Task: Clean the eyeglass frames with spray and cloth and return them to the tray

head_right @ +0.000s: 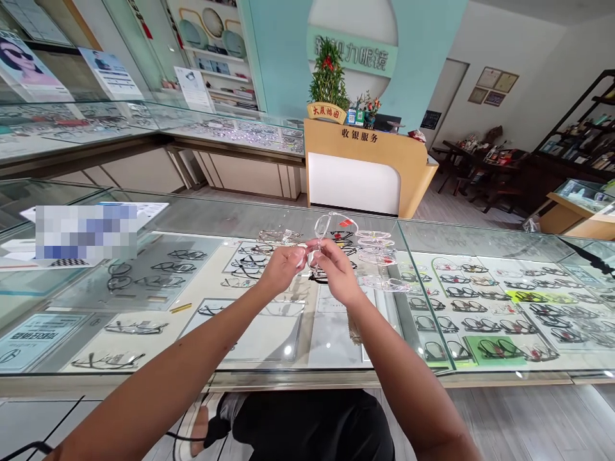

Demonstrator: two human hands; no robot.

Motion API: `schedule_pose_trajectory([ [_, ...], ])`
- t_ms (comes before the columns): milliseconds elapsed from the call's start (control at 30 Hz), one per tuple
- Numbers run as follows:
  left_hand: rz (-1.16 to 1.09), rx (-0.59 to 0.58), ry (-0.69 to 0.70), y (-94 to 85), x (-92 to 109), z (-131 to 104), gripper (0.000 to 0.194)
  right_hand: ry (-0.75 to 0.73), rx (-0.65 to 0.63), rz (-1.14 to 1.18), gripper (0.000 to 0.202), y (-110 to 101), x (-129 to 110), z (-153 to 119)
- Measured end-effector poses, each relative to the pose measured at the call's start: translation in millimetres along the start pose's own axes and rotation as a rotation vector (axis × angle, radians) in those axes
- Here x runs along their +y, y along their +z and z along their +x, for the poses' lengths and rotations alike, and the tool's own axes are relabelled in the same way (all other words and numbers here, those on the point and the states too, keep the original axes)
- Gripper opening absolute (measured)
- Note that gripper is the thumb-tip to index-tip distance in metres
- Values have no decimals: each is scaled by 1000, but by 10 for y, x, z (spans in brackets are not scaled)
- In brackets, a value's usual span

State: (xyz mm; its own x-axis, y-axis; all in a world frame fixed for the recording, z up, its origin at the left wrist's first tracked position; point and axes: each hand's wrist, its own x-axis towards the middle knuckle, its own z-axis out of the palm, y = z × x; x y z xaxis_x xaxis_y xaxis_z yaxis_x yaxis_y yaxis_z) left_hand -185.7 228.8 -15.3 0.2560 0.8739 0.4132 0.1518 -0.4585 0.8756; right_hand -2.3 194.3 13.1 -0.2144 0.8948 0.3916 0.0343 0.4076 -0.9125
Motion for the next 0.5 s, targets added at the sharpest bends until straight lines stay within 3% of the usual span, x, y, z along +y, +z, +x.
schedule_pose_trajectory([
  [133,41,-31,-22,16,13,-19,70,-23,2,-11,32,9,10,-6],
  [267,-33,67,-39,-29,55,10,73,-15,-9,-2,32,-1,-6,-2],
  [367,-110,216,-33,-167,33,107,76,25,10,28,35,-32,-14,16],
  [500,-156,563,-70,-523,-85,298,78,51,31,139,34,-98,19,46],
])
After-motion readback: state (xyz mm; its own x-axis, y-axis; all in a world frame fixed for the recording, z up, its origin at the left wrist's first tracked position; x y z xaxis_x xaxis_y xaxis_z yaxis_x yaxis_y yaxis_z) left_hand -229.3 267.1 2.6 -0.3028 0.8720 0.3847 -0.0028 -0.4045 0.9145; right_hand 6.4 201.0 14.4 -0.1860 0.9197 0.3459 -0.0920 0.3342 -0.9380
